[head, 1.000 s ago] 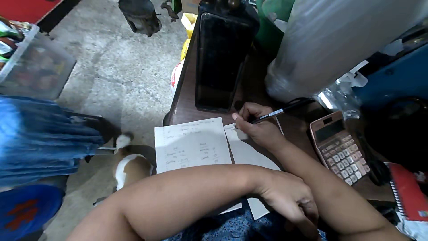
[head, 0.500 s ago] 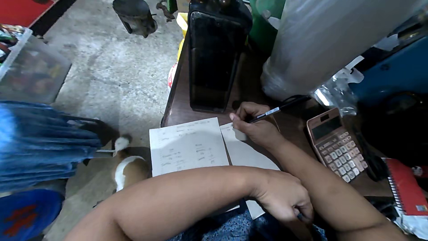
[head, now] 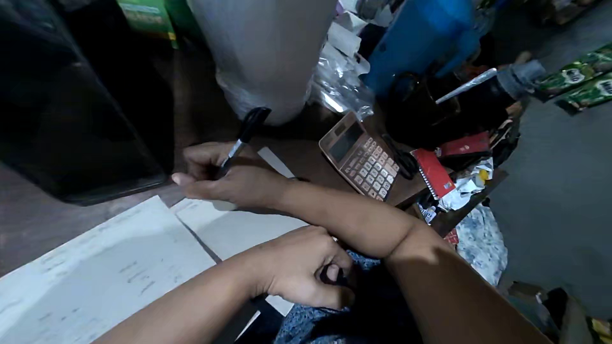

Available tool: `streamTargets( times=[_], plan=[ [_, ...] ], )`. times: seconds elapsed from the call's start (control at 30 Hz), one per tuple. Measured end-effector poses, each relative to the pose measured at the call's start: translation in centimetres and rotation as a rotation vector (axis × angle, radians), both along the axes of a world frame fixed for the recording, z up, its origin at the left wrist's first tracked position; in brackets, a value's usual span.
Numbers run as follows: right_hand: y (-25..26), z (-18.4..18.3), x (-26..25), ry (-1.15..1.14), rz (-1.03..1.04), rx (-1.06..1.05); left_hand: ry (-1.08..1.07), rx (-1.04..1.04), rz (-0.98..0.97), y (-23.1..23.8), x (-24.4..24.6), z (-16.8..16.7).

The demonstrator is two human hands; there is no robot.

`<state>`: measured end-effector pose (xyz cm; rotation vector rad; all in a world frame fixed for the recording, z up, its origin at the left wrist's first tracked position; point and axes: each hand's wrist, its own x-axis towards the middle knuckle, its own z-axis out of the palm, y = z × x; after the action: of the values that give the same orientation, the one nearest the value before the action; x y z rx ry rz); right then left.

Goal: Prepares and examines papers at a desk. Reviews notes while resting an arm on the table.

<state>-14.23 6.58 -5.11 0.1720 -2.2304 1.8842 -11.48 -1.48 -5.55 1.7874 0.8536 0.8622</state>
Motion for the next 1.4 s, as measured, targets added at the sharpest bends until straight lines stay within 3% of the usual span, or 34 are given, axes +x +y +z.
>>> streamTargets(
  times=[1.4],
  plan=[
    [0.8, -1.2, 0.3, 0.017, -0.052, 0.137, -0.033, -0.081, 0.031, 0.2, 0.4, 1.4]
  ],
)
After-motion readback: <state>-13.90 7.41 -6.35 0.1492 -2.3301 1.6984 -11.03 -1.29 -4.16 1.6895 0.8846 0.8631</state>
